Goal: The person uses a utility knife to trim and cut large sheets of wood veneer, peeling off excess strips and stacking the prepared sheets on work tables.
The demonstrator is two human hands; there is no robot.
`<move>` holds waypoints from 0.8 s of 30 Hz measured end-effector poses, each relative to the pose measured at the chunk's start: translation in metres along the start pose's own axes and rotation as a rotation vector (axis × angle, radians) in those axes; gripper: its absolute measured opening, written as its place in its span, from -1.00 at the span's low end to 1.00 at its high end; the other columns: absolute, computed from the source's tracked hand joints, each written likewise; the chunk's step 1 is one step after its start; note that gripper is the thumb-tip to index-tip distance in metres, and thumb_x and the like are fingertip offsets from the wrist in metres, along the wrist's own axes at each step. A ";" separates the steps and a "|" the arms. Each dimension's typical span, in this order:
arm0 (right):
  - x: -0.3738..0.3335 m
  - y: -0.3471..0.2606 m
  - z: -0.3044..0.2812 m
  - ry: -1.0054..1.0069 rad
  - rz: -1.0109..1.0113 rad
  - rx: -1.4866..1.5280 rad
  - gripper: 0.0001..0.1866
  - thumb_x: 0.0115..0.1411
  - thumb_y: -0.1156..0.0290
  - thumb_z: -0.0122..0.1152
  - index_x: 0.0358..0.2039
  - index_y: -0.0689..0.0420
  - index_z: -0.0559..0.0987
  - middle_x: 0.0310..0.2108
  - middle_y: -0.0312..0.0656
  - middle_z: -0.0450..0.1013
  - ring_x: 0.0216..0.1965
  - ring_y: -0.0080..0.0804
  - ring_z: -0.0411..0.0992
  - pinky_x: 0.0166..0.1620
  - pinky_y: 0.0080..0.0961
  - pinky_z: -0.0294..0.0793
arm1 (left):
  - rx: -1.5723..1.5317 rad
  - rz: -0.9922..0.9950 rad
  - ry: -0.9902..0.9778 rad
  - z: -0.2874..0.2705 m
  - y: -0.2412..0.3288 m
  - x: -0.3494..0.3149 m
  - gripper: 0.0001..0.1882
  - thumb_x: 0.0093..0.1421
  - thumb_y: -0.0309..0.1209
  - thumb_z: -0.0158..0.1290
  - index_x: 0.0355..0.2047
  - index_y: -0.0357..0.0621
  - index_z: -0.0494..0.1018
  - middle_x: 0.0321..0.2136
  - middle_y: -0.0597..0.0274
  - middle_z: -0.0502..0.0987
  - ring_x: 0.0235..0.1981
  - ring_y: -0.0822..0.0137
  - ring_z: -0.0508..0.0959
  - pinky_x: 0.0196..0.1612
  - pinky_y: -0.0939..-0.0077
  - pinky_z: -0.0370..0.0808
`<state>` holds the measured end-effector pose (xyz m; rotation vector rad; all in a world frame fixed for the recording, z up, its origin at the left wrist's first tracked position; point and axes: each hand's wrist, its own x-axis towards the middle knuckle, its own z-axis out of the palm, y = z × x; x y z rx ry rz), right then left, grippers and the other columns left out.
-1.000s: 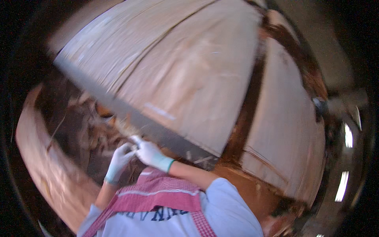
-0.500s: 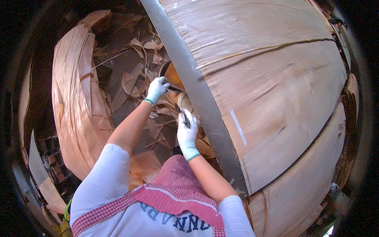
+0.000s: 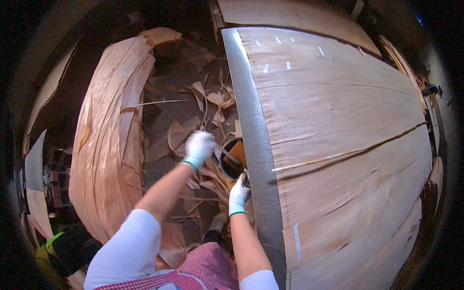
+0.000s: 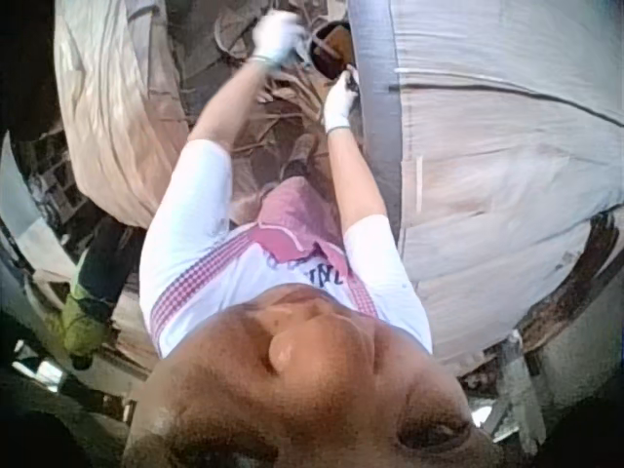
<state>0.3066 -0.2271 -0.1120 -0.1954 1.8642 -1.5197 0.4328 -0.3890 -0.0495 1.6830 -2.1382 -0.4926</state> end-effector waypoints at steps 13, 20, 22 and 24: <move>-0.144 -0.135 -0.071 -0.668 -0.583 -0.180 -0.70 0.28 0.49 0.08 0.01 0.25 0.42 -0.07 -0.17 0.43 -0.15 -0.48 0.41 -0.04 -0.57 0.39 | -0.428 0.009 -0.404 -0.170 0.088 -0.176 -0.83 0.12 -0.41 0.17 -0.38 -0.24 0.44 -0.53 0.24 0.49 -0.44 0.43 0.47 -0.30 0.49 0.45; -0.218 -0.201 -0.304 -0.631 -0.124 0.006 -0.91 0.29 0.48 0.10 -0.24 0.22 0.49 -0.45 -0.37 0.41 -0.42 -0.69 0.34 -0.35 -0.71 0.37 | -1.033 0.139 -0.361 -0.170 0.236 -0.281 -0.78 0.12 -0.55 0.15 -0.24 -0.22 0.38 -0.34 0.36 0.43 -0.29 0.53 0.43 -0.17 0.57 0.42; -0.226 -0.191 -0.379 -0.577 -0.209 -0.213 -0.90 0.28 0.46 0.12 -0.28 0.23 0.50 -0.50 -0.38 0.39 -0.45 -0.70 0.31 -0.39 -0.69 0.33 | -1.161 -0.042 -0.524 -0.163 0.273 -0.314 -0.76 0.15 -0.54 0.13 -0.18 -0.25 0.36 -0.32 0.35 0.43 -0.25 0.52 0.44 -0.13 0.57 0.43; -0.241 -0.175 -0.458 -0.539 -0.070 -0.272 -0.85 0.29 0.40 0.13 -0.32 0.24 0.50 -0.54 -0.38 0.39 -0.49 -0.71 0.28 -0.43 -0.67 0.30 | -1.025 -0.010 -0.495 -0.132 0.294 -0.360 -0.71 0.17 -0.52 0.11 -0.11 -0.28 0.35 -0.29 0.31 0.45 -0.22 0.48 0.47 -0.09 0.56 0.42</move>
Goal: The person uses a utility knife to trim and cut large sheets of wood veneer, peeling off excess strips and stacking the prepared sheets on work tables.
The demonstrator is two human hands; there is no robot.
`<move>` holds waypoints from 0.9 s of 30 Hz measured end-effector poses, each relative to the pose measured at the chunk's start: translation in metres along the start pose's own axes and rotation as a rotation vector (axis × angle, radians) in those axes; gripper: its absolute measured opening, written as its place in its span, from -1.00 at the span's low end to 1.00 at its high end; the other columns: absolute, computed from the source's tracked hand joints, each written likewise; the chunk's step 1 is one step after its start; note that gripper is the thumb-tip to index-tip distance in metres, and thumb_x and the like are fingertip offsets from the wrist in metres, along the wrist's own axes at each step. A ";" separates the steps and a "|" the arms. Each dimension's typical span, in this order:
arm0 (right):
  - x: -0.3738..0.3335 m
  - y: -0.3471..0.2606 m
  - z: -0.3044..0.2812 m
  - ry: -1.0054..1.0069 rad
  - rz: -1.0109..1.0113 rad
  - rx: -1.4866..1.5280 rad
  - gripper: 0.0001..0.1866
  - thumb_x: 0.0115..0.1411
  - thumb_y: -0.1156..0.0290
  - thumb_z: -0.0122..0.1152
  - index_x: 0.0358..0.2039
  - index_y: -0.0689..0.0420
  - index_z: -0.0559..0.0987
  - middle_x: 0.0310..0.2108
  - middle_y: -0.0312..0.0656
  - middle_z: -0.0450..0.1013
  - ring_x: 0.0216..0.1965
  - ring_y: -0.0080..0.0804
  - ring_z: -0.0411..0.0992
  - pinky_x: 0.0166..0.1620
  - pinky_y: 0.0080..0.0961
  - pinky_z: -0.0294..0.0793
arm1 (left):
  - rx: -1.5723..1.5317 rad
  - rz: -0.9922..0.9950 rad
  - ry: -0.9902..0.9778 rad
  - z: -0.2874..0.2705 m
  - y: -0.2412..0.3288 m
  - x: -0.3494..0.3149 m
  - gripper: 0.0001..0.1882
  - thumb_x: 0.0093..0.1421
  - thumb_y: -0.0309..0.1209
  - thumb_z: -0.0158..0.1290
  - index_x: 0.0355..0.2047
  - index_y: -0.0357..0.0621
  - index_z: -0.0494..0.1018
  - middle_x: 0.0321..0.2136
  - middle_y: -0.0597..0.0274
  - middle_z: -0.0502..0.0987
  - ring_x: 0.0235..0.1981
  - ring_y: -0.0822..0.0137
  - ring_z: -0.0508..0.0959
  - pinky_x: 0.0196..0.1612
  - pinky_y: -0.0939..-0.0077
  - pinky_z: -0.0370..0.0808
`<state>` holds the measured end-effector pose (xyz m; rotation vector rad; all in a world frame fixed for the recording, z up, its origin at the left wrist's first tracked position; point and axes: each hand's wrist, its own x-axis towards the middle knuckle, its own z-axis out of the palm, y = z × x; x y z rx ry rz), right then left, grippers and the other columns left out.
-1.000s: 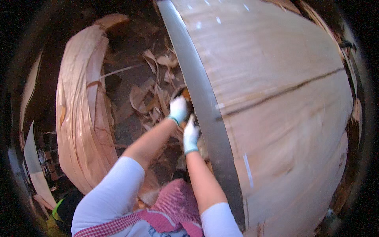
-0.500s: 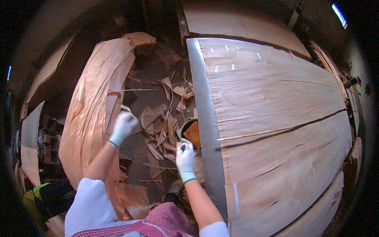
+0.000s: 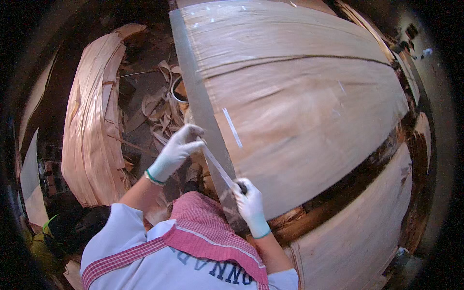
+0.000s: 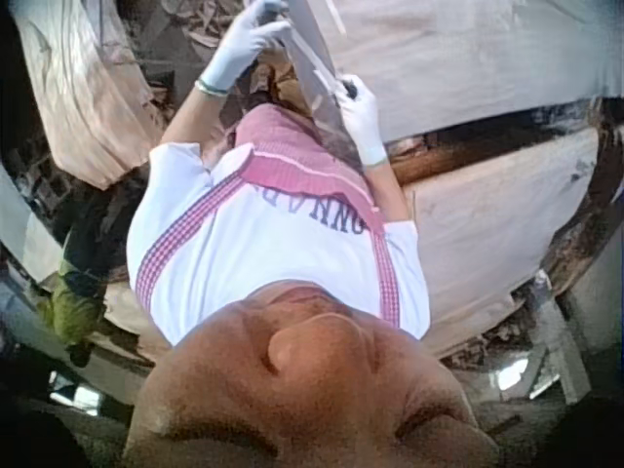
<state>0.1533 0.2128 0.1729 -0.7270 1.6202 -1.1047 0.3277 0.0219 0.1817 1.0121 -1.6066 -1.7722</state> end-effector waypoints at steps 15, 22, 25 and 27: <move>-0.012 0.115 -0.097 0.197 0.273 0.025 -0.86 0.24 0.40 0.14 -0.38 0.21 0.49 -0.58 -0.28 0.46 -0.64 -0.60 0.38 -0.58 -0.63 0.33 | 0.920 0.436 0.473 0.137 -0.109 0.074 -0.69 -0.09 -0.44 0.22 -0.28 -0.02 0.45 -0.46 0.23 0.55 -0.33 0.10 0.52 -0.17 0.18 0.42; -0.008 0.121 -0.091 0.249 0.316 0.067 -0.87 0.24 0.41 0.16 -0.35 0.22 0.48 -0.57 -0.28 0.45 -0.66 -0.62 0.37 -0.62 -0.67 0.31 | 1.192 0.428 0.439 0.161 -0.105 0.036 -0.42 -0.08 -0.33 0.24 0.00 -0.14 0.38 0.05 0.06 0.41 0.14 0.08 0.34 0.23 0.14 0.22; 0.002 0.121 -0.095 0.190 0.294 -0.182 -0.82 0.23 0.38 0.16 -0.38 0.23 0.45 -0.58 -0.17 0.43 -0.63 -0.46 0.41 -0.54 -0.45 0.40 | 1.149 0.395 0.093 0.184 -0.121 -0.005 -0.32 0.02 -0.23 0.17 0.14 -0.22 0.28 0.21 0.03 0.25 0.28 0.09 0.18 0.34 0.11 0.02; 0.023 0.102 -0.128 0.090 -0.070 -0.817 -0.81 0.21 0.38 0.16 -0.41 0.23 0.42 -0.59 -0.10 0.41 -0.59 -0.35 0.42 -0.49 -0.37 0.40 | 1.204 0.377 0.055 0.186 -0.126 -0.007 -0.36 0.10 -0.16 0.10 0.14 -0.20 0.29 0.19 0.05 0.29 0.27 0.11 0.21 0.34 0.11 0.03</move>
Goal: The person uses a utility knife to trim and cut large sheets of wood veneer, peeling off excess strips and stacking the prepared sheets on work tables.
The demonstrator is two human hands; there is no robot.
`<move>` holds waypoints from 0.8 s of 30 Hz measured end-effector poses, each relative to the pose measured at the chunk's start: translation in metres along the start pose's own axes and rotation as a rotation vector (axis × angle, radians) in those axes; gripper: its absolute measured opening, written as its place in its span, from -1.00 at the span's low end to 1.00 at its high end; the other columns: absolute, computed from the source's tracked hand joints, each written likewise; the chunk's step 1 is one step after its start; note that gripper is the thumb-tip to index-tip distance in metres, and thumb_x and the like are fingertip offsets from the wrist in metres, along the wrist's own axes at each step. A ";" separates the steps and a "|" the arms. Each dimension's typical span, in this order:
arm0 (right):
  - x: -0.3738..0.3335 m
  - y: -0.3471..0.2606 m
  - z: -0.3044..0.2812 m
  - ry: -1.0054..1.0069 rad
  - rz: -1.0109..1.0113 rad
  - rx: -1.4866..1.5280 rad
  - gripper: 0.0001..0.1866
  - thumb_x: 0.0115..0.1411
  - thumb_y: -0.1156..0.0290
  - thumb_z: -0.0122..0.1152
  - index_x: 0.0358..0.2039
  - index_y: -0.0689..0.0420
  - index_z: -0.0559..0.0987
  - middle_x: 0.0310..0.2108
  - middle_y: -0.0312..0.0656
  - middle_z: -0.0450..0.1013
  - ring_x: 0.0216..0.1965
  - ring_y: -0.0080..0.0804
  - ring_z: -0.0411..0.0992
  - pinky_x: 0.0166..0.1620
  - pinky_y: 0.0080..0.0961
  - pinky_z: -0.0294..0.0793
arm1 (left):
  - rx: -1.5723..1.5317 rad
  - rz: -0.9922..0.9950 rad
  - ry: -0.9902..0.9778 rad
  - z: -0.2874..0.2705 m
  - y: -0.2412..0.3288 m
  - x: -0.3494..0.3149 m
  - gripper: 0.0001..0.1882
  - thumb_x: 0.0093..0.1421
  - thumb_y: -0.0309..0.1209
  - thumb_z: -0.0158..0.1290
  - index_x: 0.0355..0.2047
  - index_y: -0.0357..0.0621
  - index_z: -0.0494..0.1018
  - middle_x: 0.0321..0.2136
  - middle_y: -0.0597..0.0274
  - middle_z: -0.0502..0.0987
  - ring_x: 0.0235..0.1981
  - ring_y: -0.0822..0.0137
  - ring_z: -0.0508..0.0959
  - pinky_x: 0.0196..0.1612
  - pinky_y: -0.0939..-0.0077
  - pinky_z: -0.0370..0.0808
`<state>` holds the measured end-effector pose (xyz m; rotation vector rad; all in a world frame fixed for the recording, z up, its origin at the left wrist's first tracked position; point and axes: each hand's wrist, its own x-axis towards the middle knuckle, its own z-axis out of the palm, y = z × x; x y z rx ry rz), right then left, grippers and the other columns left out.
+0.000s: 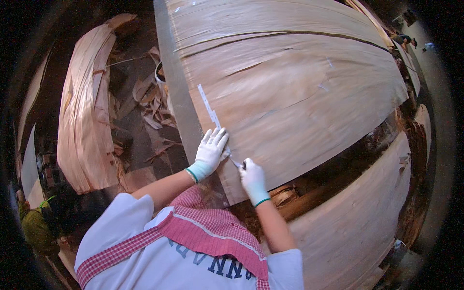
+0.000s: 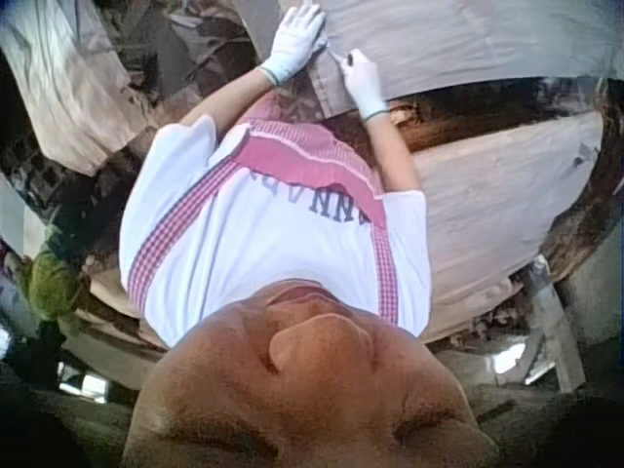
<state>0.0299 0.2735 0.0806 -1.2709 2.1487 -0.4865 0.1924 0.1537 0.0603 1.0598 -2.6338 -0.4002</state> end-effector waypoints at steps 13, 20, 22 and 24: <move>0.295 -0.043 -0.141 0.079 0.088 0.610 -0.86 0.21 0.34 0.19 -0.34 0.14 0.52 -0.55 -0.29 0.50 -0.66 -0.61 0.32 -0.58 -0.59 0.30 | -0.109 0.005 0.231 0.015 -0.074 0.256 -0.35 0.07 -0.27 0.15 0.15 -0.23 0.26 0.21 -0.07 0.24 0.27 -0.04 0.17 0.32 0.17 0.09; 0.362 -0.035 -0.112 -0.010 0.238 0.617 -0.82 0.18 0.35 0.23 -0.39 0.22 0.54 -0.58 -0.27 0.47 -0.69 -0.58 0.32 -0.60 -0.58 0.29 | 0.010 0.300 0.257 0.052 -0.092 0.319 -0.42 0.12 -0.41 -0.04 0.20 -0.20 0.22 0.25 0.01 0.21 0.30 0.08 0.17 0.34 0.25 0.07; 0.362 -0.037 -0.111 -0.003 0.273 0.601 -0.80 0.17 0.33 0.24 -0.41 0.23 0.55 -0.59 -0.22 0.49 -0.70 -0.54 0.35 -0.61 -0.57 0.31 | 0.105 0.332 0.094 0.054 -0.091 0.322 -0.44 0.16 -0.41 -0.10 0.20 -0.20 0.22 0.25 0.02 0.22 0.31 0.09 0.16 0.35 0.26 0.05; 0.370 -0.028 -0.109 -0.004 0.276 0.501 -0.74 0.14 0.28 0.26 -0.43 0.26 0.56 -0.56 -0.14 0.51 -0.68 -0.46 0.40 -0.57 -0.51 0.37 | 0.267 0.342 -0.046 0.046 -0.082 0.323 -0.48 0.23 -0.39 -0.18 0.21 -0.21 0.21 0.26 0.03 0.22 0.31 0.12 0.16 0.37 0.25 0.01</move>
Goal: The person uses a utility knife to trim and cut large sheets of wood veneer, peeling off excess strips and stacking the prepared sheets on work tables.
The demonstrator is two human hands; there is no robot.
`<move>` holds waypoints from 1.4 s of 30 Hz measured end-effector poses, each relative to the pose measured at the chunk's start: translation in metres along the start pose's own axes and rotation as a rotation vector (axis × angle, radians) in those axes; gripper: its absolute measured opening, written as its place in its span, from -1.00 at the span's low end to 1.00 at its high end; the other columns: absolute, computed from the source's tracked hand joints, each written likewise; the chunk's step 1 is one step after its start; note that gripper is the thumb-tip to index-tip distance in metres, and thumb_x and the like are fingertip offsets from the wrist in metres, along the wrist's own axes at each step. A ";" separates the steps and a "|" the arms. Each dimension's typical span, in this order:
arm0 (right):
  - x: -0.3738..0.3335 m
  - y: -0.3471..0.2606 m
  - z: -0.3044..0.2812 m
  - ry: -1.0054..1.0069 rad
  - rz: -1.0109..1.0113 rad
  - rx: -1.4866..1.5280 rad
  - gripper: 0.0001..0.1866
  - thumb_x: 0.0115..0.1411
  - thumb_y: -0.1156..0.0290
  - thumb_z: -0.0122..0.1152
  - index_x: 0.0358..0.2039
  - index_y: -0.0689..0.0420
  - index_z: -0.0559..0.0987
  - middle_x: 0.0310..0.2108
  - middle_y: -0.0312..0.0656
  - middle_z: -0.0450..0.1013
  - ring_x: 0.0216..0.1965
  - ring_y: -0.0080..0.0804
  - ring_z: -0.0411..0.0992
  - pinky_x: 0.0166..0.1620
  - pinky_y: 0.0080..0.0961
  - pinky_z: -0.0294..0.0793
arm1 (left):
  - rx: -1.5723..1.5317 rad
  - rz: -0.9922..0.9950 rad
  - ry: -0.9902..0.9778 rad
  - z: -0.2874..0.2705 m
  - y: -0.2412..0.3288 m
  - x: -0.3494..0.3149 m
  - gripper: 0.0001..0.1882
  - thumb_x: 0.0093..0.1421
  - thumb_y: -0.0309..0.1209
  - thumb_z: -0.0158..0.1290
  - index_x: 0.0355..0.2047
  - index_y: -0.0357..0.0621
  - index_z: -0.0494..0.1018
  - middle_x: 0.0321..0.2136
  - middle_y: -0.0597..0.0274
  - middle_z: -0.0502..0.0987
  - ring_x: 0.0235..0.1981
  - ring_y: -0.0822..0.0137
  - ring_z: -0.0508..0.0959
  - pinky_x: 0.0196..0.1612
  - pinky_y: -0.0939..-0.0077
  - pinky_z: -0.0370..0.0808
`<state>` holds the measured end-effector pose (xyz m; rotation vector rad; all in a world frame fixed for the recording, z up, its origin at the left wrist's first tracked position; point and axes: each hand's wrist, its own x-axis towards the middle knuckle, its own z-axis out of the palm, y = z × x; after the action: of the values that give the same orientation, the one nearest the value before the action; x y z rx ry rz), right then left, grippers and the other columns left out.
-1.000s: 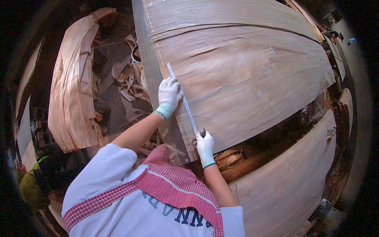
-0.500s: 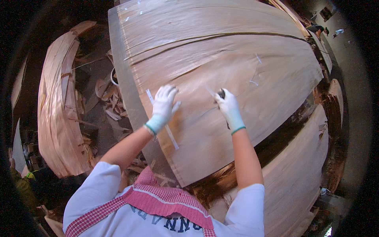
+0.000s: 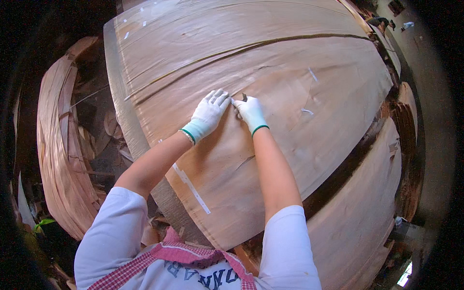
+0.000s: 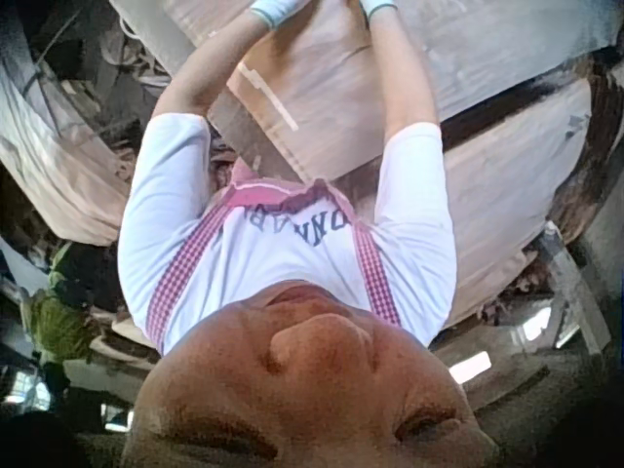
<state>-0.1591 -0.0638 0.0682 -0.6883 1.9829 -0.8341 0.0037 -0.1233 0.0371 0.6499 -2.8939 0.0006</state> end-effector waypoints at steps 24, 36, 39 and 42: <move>-0.218 0.179 -0.124 0.262 0.191 -0.131 -0.76 0.09 0.31 0.26 -0.50 0.23 0.49 -0.63 -0.19 0.47 -0.64 -0.39 0.39 -0.50 -0.39 0.38 | -0.940 -0.047 0.186 -0.025 0.084 0.023 -0.46 0.08 -0.66 -0.16 0.12 -0.12 0.30 -0.08 -0.08 0.53 -0.05 -0.08 0.51 -0.01 0.16 0.44; -0.417 0.235 -0.014 0.340 -0.011 -0.034 -0.80 0.17 0.44 0.21 -0.21 0.22 0.55 -0.32 -0.19 0.47 -0.28 -0.36 0.46 -0.13 -0.46 0.46 | -1.506 -1.218 -0.260 -0.129 0.148 -0.352 -0.66 0.16 -0.54 0.00 -0.04 -0.36 0.32 -0.21 0.02 0.51 -0.27 0.28 0.55 -0.23 0.48 0.52; -0.424 0.210 0.004 0.129 -0.208 -0.263 -0.71 0.12 0.43 0.23 -0.12 0.14 0.54 -0.12 -0.07 0.42 -0.21 -0.27 0.46 -0.11 -0.42 0.47 | -1.976 -1.309 -0.083 -0.122 0.193 -0.368 -0.55 0.27 -0.44 0.02 0.10 -0.41 0.21 0.03 -0.01 0.38 -0.06 0.22 0.51 0.01 0.34 0.51; -0.430 0.205 0.009 -0.003 -0.452 -0.430 -0.42 0.05 0.30 0.32 0.10 0.02 0.38 0.14 -0.03 0.24 -0.14 -0.11 0.47 -0.12 -0.32 0.49 | -2.075 -1.291 -0.052 -0.121 0.212 -0.355 -0.57 0.27 -0.41 0.03 0.08 -0.39 0.25 -0.07 0.07 0.45 -0.12 0.28 0.52 -0.07 0.43 0.52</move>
<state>0.0251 0.3729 0.1204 -1.4237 2.0537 -0.6569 0.2501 0.2242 0.1041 1.3723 -0.6357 -2.3208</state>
